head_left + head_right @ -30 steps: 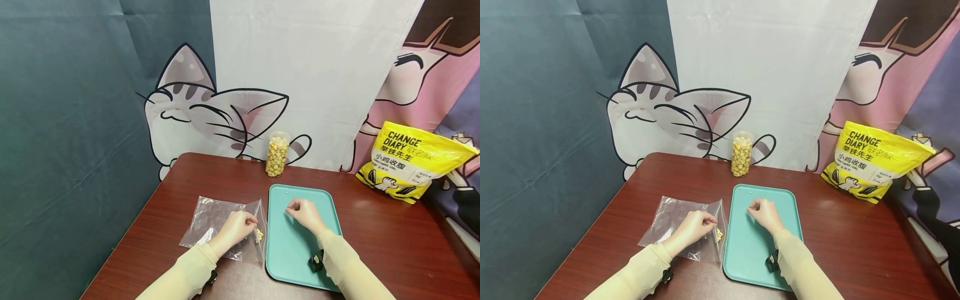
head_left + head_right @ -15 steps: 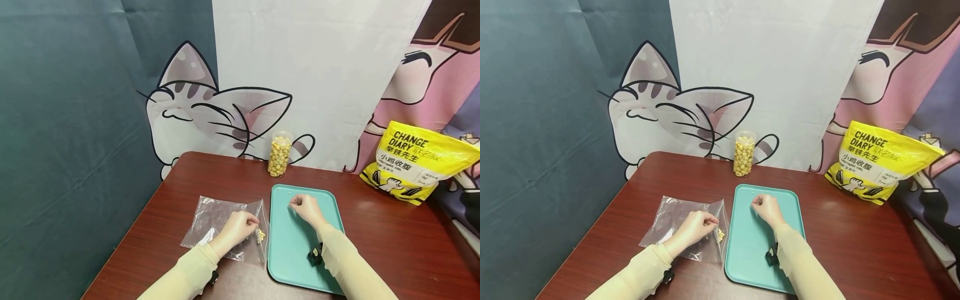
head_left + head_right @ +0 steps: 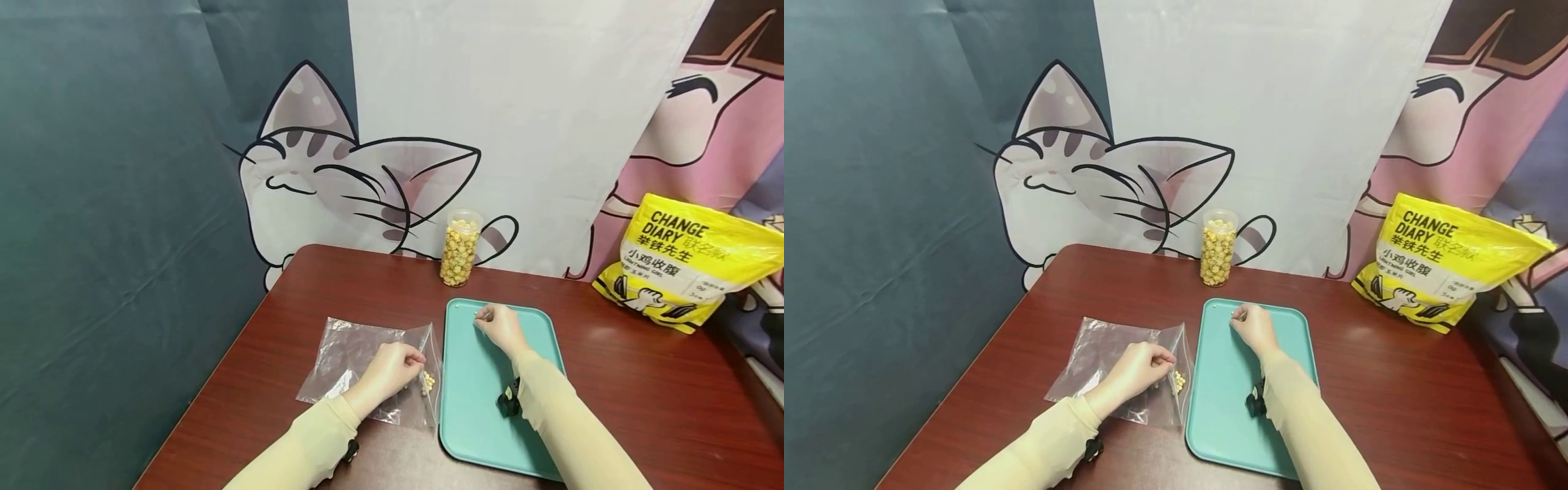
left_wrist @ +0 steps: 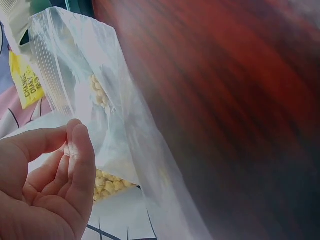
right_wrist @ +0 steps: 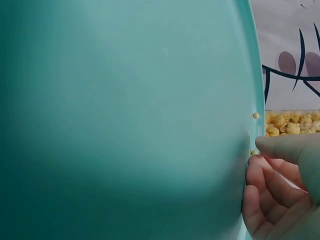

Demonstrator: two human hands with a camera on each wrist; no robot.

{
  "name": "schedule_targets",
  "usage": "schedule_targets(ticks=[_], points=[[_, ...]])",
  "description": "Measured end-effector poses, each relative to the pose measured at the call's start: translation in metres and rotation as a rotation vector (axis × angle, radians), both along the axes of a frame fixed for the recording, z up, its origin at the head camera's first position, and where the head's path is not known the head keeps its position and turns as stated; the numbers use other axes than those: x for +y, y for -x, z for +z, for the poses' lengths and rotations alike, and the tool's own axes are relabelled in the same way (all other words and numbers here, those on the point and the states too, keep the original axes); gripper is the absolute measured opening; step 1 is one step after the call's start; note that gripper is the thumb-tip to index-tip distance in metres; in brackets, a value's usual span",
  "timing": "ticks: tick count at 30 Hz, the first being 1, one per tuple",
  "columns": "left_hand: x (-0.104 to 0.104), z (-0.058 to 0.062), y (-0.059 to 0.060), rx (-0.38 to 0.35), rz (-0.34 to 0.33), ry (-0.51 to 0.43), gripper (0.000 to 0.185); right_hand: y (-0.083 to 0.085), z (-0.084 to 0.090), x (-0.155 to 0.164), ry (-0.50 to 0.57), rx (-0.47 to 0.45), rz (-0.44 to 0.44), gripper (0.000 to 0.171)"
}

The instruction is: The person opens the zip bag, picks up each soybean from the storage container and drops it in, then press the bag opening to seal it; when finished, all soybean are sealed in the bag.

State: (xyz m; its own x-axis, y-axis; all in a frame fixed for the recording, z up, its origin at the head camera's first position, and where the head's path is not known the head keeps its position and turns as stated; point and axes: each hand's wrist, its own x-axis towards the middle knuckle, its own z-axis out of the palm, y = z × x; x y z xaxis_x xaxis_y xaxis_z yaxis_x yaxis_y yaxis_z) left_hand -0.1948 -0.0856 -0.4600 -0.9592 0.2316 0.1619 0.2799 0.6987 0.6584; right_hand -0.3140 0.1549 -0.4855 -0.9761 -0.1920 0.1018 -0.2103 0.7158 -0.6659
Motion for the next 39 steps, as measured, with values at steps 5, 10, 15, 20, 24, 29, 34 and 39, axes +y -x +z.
schedule_targets(ticks=[5,10,15,20,24,29,34,39], points=[[0.0,0.0,0.001,0.011,0.0,0.004,0.016,0.008,-0.002,0.0,-0.004,-0.009,-0.041,0.015],[0.0,0.0,0.0,0.013,0.005,0.001,0.016,0.015,-0.005,-0.001,-0.049,-0.017,-0.026,0.02],[0.0,-0.001,-0.001,0.016,-0.003,-0.003,0.016,0.016,-0.005,0.0,-0.086,-0.007,-0.011,0.014],[0.0,-0.001,0.0,0.017,-0.004,-0.001,0.016,0.016,-0.004,-0.001,-0.085,0.01,-0.009,0.009],[-0.001,-0.001,0.001,0.012,0.003,0.004,0.016,0.015,-0.004,-0.002,-0.097,0.006,-0.011,0.007],[-0.001,-0.002,0.0,0.009,0.005,0.005,0.016,0.014,-0.004,-0.002,-0.113,0.016,-0.011,0.007],[0.0,-0.001,-0.002,0.005,-0.004,-0.006,0.016,0.012,-0.004,-0.002,-0.117,0.019,-0.002,0.006],[0.0,-0.001,-0.003,0.004,-0.006,-0.008,0.016,0.011,-0.002,-0.001,-0.122,0.025,0.009,0.006]])
